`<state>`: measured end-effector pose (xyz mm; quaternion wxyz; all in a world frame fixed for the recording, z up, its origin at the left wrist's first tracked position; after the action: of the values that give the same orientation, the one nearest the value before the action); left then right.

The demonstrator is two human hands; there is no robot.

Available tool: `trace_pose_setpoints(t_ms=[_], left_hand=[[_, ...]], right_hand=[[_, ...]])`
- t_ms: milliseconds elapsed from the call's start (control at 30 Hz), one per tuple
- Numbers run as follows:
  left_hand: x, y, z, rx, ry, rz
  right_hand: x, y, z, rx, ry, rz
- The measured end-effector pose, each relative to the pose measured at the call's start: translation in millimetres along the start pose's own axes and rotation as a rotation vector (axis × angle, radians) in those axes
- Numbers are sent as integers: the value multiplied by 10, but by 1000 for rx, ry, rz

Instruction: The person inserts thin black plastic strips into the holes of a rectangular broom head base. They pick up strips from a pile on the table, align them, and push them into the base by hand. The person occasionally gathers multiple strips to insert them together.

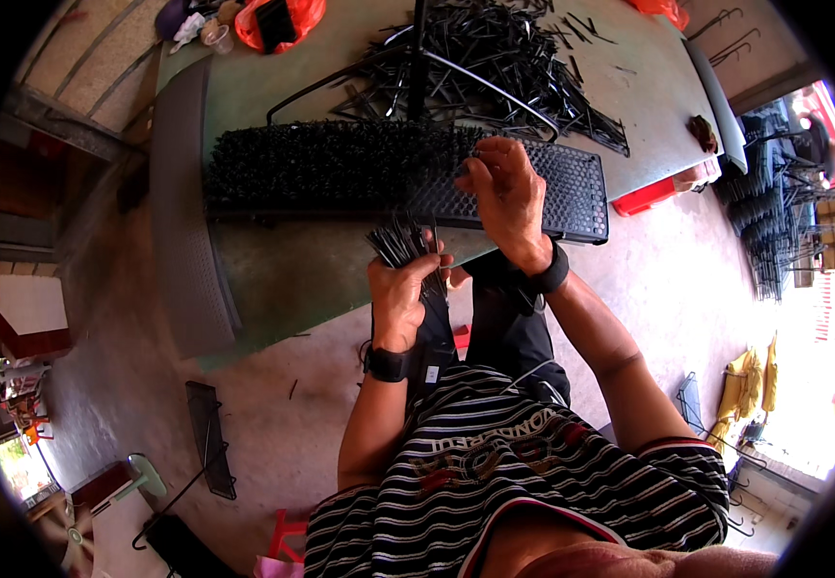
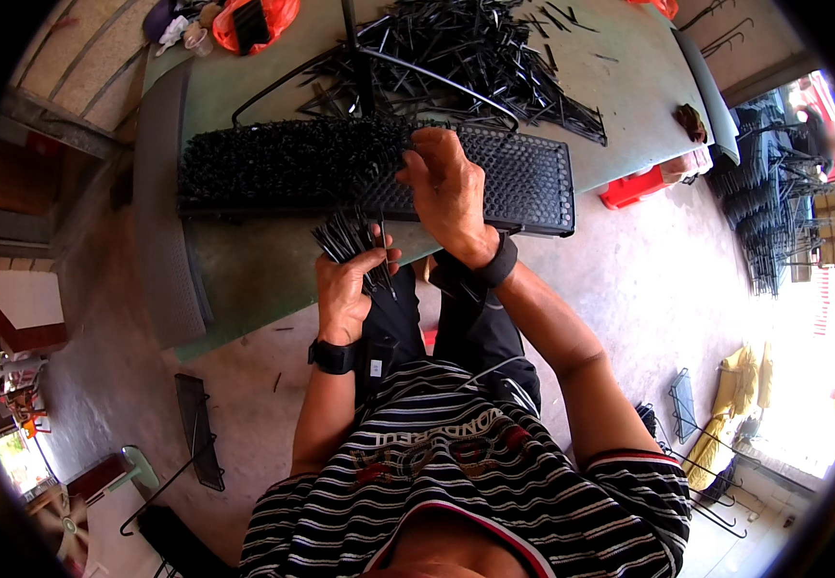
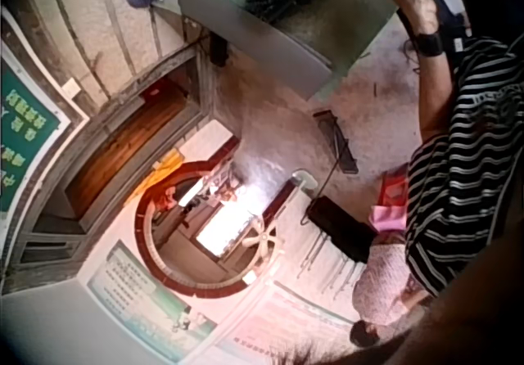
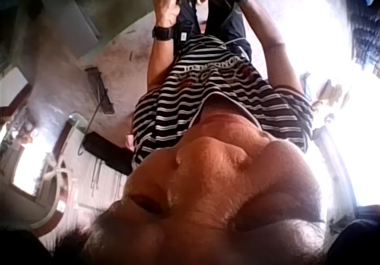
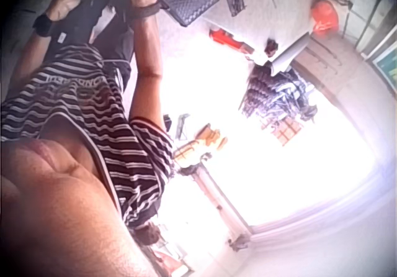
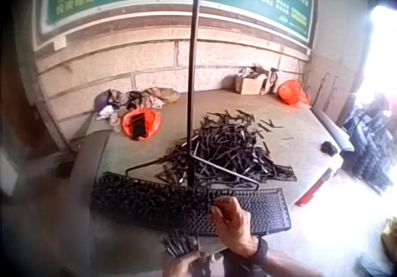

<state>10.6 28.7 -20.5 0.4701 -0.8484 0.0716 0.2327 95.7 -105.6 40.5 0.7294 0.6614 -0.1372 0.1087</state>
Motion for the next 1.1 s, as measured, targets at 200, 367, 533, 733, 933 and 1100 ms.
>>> trace_pose_setpoints(t_ms=[200,367,533,733,933,1100], left_hand=[[-18,-13,18,-40,-40,-11],[-12,13,72,-9,-79,49],[-15,23,81,-38,-107,69],[-40,-30,33,-84,-107,62],[-1,14,9,-32,-93,23],[-24,20,7,-34,-126,72]], right_hand=[[73,-15,-104,-168,70,213],[81,-122,-147,-218,109,265],[140,-155,-197,-488,305,430],[67,49,-116,-467,313,7],[-26,-39,-50,-93,299,-354],[60,77,-98,-83,82,43]])
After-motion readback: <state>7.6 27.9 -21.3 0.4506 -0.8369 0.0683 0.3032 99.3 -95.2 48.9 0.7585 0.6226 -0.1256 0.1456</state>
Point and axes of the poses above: each hand's wrist, its own x-axis towards the middle knuckle, its own z-axis out of the back of the hand, y = z × x, the point moved 3 cm from there along x, towards the middle knuckle, and after that the axes turned 8 degrees about x, right-handed, at the moved point
